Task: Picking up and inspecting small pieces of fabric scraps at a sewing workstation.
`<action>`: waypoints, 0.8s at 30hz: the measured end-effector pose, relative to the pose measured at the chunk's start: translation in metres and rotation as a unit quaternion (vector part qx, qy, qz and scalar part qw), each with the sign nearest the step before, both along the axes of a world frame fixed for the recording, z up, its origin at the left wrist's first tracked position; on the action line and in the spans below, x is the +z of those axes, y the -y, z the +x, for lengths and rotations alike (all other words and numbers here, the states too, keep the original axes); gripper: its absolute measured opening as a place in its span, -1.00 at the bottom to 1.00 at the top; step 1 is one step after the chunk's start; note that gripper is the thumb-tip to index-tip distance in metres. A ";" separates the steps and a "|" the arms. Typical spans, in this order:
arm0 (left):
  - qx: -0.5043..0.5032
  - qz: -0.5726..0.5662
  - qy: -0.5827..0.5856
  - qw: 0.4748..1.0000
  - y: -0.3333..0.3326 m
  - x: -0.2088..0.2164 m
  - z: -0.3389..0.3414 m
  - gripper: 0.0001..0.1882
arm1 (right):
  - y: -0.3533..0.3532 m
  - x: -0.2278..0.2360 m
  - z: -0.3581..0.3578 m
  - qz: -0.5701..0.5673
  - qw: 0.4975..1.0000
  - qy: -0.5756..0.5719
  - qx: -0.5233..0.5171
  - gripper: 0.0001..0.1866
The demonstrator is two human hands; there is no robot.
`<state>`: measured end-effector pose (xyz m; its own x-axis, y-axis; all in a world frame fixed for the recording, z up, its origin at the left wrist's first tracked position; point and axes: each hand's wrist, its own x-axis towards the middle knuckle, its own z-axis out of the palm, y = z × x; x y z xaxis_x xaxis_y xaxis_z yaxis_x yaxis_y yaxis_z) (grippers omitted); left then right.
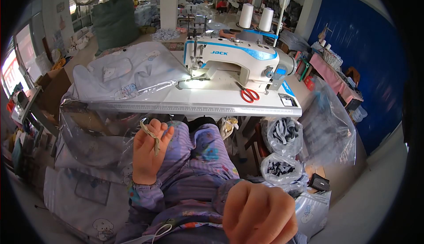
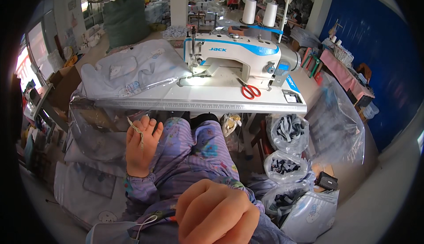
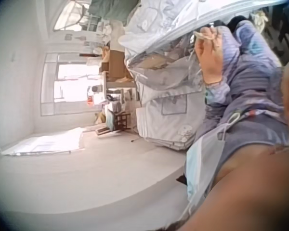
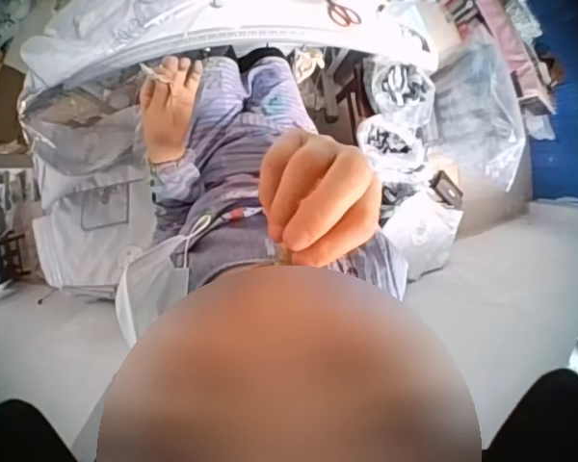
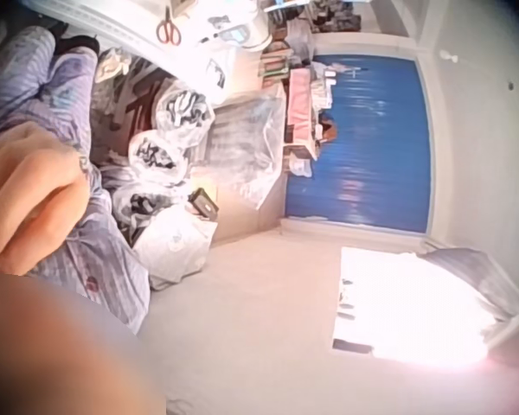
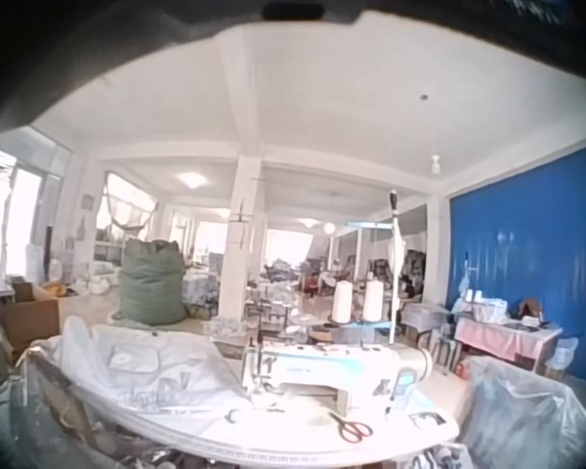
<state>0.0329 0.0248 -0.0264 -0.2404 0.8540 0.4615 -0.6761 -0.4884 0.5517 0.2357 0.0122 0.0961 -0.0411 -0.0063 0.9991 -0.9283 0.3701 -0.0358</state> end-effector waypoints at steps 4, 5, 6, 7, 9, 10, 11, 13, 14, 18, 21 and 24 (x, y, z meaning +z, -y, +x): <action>0.002 0.002 0.005 1.000 0.000 -0.001 -0.001 -0.96 | 0.001 0.001 0.000 -0.005 1.000 0.012 0.010 -0.95; 0.000 0.003 0.003 1.000 -0.001 -0.001 -0.001 -0.96 | 0.000 0.000 -0.001 -0.006 1.000 0.012 0.010 -0.95; -0.001 0.003 0.002 1.000 -0.001 -0.002 -0.002 -0.95 | -0.001 0.000 -0.003 -0.009 1.000 0.013 0.024 -0.96; 0.000 0.003 0.001 1.000 -0.001 -0.002 -0.002 -0.95 | -0.001 0.000 -0.006 -0.012 0.999 0.015 0.038 -0.96; 0.000 -0.001 0.011 1.000 0.000 -0.001 -0.002 -0.92 | -0.007 -0.022 -0.016 -0.012 0.997 0.001 0.077 -0.97; -0.004 -0.001 0.011 1.000 -0.001 0.000 0.000 -0.92 | -0.008 -0.027 -0.018 -0.013 0.994 -0.014 0.110 -0.92; -0.003 0.002 0.004 1.000 -0.001 0.002 0.001 -0.90 | -0.013 -0.020 -0.020 -0.005 0.994 0.017 0.110 -0.94; -0.002 0.005 -0.005 1.000 -0.003 0.002 0.000 -0.88 | -0.013 -0.029 -0.025 -0.070 0.993 0.056 0.081 -0.94; -0.009 0.006 -0.002 1.000 -0.004 0.000 -0.001 -0.87 | -0.013 -0.033 -0.027 -0.134 0.985 0.094 0.055 -0.93; -0.009 0.009 -0.005 1.000 -0.003 0.001 -0.003 -0.87 | -0.011 -0.031 -0.031 -0.092 0.988 0.047 0.114 -0.89; -0.004 0.003 -0.003 1.000 -0.001 0.004 -0.001 -0.87 | -0.008 -0.031 -0.028 -0.083 0.988 0.043 0.122 -0.93; 0.009 -0.010 0.000 1.000 0.001 0.006 0.002 -0.87 | -0.007 -0.036 -0.028 -0.072 0.989 0.038 0.121 -0.93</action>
